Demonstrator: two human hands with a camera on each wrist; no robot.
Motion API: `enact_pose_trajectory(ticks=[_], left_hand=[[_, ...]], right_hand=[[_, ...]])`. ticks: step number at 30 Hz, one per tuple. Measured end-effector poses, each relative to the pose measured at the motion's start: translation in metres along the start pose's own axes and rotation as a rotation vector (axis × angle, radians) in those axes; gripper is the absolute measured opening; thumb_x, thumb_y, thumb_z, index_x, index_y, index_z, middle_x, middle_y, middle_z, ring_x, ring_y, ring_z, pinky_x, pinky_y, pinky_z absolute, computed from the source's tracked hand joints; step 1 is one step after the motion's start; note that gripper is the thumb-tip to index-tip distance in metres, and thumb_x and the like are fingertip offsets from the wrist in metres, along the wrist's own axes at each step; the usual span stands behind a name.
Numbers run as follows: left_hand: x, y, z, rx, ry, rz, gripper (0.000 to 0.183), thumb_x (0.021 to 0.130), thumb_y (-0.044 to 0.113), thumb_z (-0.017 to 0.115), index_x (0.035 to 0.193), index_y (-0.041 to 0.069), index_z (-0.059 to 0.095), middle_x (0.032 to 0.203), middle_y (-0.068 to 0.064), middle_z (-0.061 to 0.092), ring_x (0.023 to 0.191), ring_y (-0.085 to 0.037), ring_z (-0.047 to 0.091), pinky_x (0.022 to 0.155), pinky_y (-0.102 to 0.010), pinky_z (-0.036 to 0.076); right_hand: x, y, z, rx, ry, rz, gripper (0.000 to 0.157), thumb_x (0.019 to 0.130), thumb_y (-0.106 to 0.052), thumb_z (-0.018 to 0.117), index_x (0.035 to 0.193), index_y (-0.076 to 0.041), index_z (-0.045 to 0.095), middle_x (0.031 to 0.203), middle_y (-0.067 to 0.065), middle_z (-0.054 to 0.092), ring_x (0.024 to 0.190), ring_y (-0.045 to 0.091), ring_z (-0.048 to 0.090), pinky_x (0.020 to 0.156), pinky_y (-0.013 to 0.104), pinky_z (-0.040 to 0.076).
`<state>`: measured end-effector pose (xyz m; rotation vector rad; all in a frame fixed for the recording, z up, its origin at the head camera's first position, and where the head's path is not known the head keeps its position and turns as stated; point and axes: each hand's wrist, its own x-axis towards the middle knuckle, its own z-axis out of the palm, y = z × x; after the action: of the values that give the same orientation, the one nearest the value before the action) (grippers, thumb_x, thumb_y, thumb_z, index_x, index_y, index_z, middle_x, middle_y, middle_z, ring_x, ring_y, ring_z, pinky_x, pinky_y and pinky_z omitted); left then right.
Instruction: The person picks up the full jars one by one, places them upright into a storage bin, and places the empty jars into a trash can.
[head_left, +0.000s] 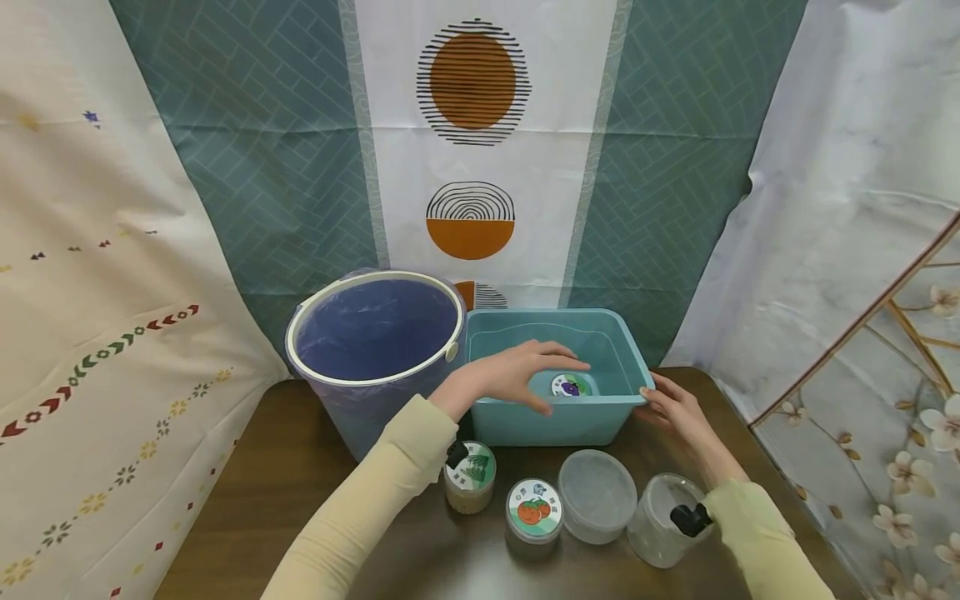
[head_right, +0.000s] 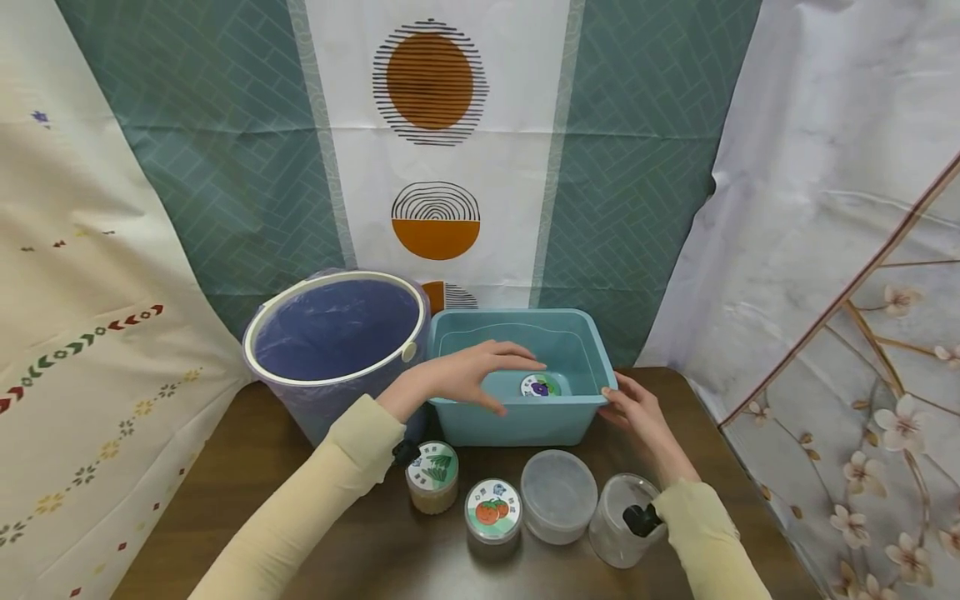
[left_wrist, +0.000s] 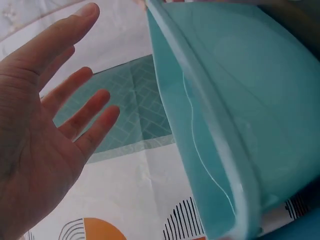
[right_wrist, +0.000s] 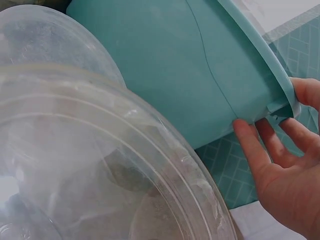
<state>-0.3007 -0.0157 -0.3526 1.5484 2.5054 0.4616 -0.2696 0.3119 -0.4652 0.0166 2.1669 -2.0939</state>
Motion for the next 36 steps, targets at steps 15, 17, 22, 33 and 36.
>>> enact_pose_trajectory(ticks=[15, 17, 22, 33, 36], left_hand=[[-0.056, 0.008, 0.035, 0.008, 0.044, 0.011, 0.073, 0.087, 0.034, 0.076, 0.151, 0.026, 0.042, 0.151, 0.002, 0.046, 0.141, -0.016, 0.043, 0.114, -0.034, 0.038], [-0.064, 0.009, 0.041, -0.018, 0.05, -0.004, 0.071, 0.088, 0.034, 0.075, 0.15, 0.025, 0.042, 0.151, 0.002, 0.046, 0.14, -0.016, 0.044, 0.113, -0.035, 0.039], [-0.082, 0.005, 0.058, -0.097, 0.076, -0.094, 0.07, 0.088, 0.034, 0.075, 0.15, 0.029, 0.043, 0.152, 0.005, 0.045, 0.142, -0.015, 0.04, 0.114, -0.038, 0.04], [-0.109, -0.008, 0.089, -0.163, 0.147, -0.245, 0.069, 0.087, 0.034, 0.076, 0.148, 0.033, 0.044, 0.149, 0.007, 0.047, 0.139, -0.019, 0.043, 0.11, -0.043, 0.042], [-0.111, -0.01, 0.096, -0.178, 0.168, -0.254, 0.069, 0.086, 0.031, 0.078, 0.148, 0.03, 0.046, 0.147, 0.005, 0.049, 0.137, -0.021, 0.044, 0.108, -0.044, 0.044]], right_hand=[[-0.001, 0.001, 0.0, 0.005, -0.002, -0.004, 0.073, 0.101, -0.028, 0.057, 0.157, 0.0, 0.018, 0.112, -0.019, 0.059, 0.094, -0.003, 0.067, 0.09, 0.024, 0.055], [-0.001, 0.001, 0.0, -0.002, 0.0, -0.005, 0.073, 0.101, -0.028, 0.056, 0.157, 0.0, 0.018, 0.112, -0.02, 0.059, 0.094, -0.003, 0.067, 0.09, 0.024, 0.055], [-0.001, 0.001, 0.001, -0.016, 0.003, -0.015, 0.073, 0.101, -0.029, 0.057, 0.157, -0.001, 0.018, 0.113, -0.02, 0.058, 0.095, -0.003, 0.066, 0.089, 0.023, 0.055], [-0.001, 0.002, 0.001, -0.024, 0.003, -0.013, 0.073, 0.101, -0.03, 0.057, 0.157, -0.002, 0.019, 0.119, -0.017, 0.054, 0.097, -0.004, 0.066, 0.092, 0.026, 0.055], [-0.001, 0.001, 0.001, -0.027, 0.005, -0.005, 0.074, 0.101, -0.031, 0.057, 0.158, -0.003, 0.018, 0.121, -0.015, 0.054, 0.097, -0.004, 0.066, 0.092, 0.026, 0.055]])
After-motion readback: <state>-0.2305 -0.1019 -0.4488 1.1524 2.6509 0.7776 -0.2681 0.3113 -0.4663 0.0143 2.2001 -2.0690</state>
